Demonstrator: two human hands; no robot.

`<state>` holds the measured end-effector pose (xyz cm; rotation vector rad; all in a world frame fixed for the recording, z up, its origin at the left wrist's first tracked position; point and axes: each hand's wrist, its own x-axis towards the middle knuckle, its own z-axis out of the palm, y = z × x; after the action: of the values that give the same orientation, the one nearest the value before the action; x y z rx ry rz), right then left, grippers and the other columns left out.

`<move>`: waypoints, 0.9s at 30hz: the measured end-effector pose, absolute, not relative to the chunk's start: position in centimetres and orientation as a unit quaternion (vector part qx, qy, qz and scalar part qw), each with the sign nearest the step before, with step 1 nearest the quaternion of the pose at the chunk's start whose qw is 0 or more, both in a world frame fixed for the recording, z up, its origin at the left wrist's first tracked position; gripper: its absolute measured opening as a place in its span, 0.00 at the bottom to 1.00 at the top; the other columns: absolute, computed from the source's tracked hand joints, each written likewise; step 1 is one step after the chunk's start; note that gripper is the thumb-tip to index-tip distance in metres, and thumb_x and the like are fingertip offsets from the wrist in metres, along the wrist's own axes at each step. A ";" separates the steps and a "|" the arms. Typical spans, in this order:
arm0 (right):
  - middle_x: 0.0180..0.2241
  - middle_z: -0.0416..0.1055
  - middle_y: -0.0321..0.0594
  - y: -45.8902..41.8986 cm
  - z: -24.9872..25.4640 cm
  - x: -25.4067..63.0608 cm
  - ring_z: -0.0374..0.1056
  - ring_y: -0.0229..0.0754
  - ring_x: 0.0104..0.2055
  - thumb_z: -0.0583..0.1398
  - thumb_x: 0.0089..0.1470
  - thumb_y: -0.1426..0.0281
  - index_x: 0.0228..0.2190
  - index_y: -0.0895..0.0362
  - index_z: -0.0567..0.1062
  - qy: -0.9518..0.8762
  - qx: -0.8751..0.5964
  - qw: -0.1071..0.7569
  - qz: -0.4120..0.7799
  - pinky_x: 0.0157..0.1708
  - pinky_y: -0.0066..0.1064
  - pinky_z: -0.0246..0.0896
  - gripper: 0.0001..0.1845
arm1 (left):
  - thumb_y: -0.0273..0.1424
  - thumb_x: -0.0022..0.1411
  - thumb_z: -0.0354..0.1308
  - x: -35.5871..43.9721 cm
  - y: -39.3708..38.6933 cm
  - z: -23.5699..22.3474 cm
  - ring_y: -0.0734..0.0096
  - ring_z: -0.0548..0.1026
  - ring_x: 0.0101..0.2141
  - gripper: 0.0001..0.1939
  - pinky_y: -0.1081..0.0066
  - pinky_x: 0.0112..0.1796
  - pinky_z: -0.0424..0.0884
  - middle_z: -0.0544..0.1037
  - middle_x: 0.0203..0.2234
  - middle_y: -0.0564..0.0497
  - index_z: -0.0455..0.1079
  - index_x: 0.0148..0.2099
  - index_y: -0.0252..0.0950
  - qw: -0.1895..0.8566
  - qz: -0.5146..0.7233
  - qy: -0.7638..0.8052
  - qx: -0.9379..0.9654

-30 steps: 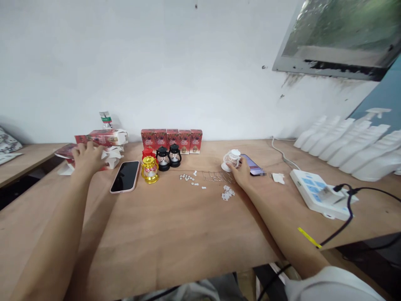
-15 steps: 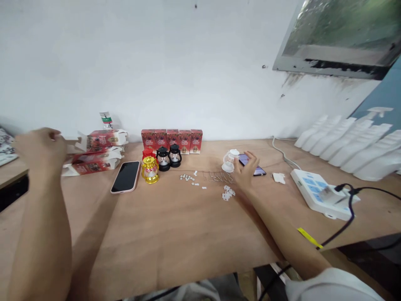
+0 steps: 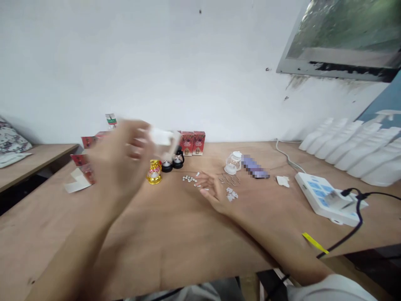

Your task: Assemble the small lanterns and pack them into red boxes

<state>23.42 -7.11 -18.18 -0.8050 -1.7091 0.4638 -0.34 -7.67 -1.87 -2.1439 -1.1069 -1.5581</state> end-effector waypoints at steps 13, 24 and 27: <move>0.55 0.61 0.47 -7.6 -17.2 22.3 0.63 0.50 0.54 0.55 0.53 0.51 0.53 0.50 0.56 -0.574 -0.356 0.701 0.230 0.49 0.47 0.65 0.30 | 0.24 0.56 0.52 6.9 -4.4 -9.2 0.69 0.75 0.35 0.09 0.70 0.34 0.74 0.75 0.33 0.51 0.67 0.41 0.38 -0.268 -0.394 -0.251 -0.842; 0.56 0.60 0.47 -7.6 -17.3 22.3 0.66 0.49 0.52 0.59 0.52 0.57 0.53 0.49 0.55 -0.581 -0.354 0.688 0.252 0.48 0.46 0.67 0.30 | 0.17 0.53 0.49 6.3 -4.5 -8.8 0.72 0.70 0.33 0.14 0.70 0.36 0.70 0.67 0.33 0.49 0.74 0.31 0.36 -0.090 -0.331 -0.255 -0.904; 0.56 0.60 0.48 -7.7 -17.1 22.3 0.66 0.49 0.52 0.58 0.53 0.58 0.54 0.49 0.54 -0.586 -0.357 0.686 0.242 0.48 0.46 0.66 0.30 | 0.17 0.54 0.49 6.3 -4.5 -9.2 0.71 0.69 0.31 0.15 0.70 0.33 0.69 0.66 0.34 0.48 0.75 0.37 0.35 -0.001 -0.310 -0.252 -0.917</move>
<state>22.34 -7.74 -17.06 -0.8006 -1.3117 0.5412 6.26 -4.54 -9.20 -2.8822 -0.7920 -0.9729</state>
